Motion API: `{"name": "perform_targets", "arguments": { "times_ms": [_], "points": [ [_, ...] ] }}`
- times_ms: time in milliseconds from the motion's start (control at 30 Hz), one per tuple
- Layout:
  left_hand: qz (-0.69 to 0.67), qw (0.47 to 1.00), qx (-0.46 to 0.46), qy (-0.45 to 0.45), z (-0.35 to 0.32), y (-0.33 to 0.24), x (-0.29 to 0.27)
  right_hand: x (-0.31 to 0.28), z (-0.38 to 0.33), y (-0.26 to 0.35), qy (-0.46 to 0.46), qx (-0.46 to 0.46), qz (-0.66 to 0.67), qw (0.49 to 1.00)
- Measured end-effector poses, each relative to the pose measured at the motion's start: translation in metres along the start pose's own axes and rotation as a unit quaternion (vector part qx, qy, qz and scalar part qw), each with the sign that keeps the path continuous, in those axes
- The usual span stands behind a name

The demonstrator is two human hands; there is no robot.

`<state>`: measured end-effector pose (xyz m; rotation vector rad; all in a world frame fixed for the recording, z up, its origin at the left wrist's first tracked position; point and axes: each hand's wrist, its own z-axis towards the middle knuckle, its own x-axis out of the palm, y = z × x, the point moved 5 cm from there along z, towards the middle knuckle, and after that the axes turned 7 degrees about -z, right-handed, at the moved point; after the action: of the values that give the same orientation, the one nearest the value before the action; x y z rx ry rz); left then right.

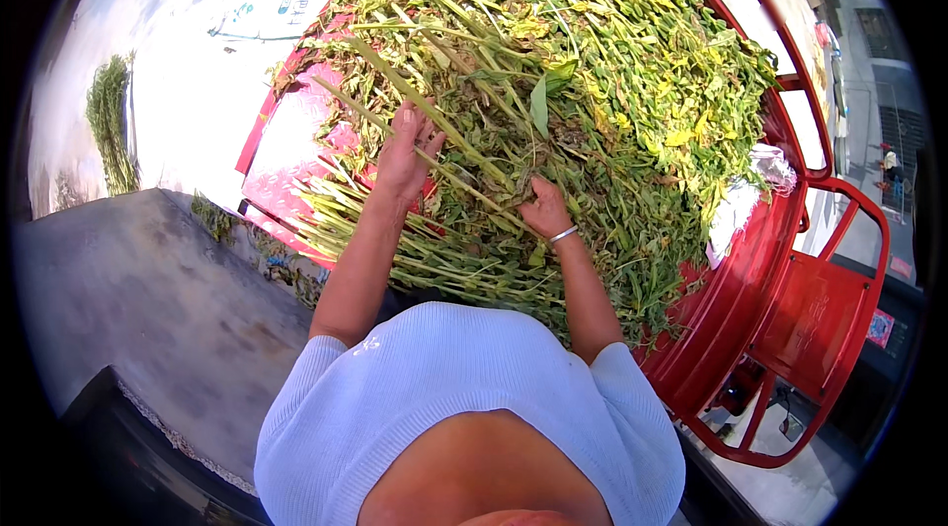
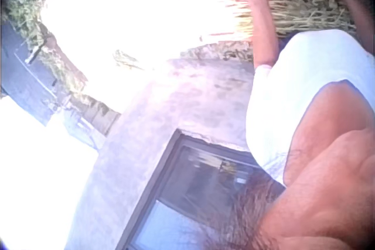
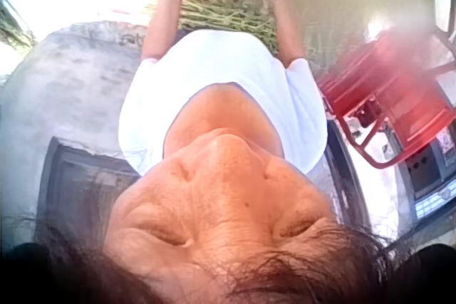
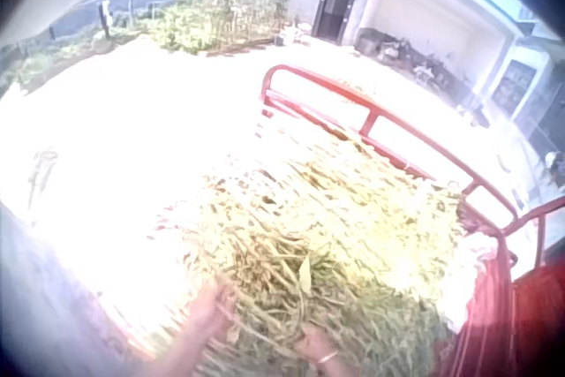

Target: The person stands at the back of a red three-wheeled vehicle and sorts through a large pile of green leafy plants. They repeatedly pick up bunches of stems, separate them, and place them back onto the pile, occasionally discarding unwanted parts to the ground.

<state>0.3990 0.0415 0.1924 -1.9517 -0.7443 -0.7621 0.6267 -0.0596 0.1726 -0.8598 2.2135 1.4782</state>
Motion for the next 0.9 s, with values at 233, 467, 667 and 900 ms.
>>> {"name": "perform_targets", "arguments": {
  "times_ms": [233, 467, 667, 900],
  "points": [
    [-0.053, 0.993, -0.002, 0.107, -0.019, -0.008, 0.054, -0.04, -0.044, 0.022, -0.228, -0.077, 0.124, 0.963],
    [0.008, 0.996, 0.002, 0.084, -0.062, -0.014, 0.057, -0.045, -0.027, -0.071, -0.011, 0.135, -0.233, 0.963],
    [0.245, 0.803, 0.186, 0.51, -0.141, -0.044, 0.156, -0.121, -0.079, -0.065, -0.376, 0.085, -0.068, 0.92],
    [0.35, 0.865, 0.124, 0.338, -0.084, -0.07, 0.163, -0.225, -0.225, -0.038, -0.702, 0.055, -0.057, 0.708]
  ]
}}
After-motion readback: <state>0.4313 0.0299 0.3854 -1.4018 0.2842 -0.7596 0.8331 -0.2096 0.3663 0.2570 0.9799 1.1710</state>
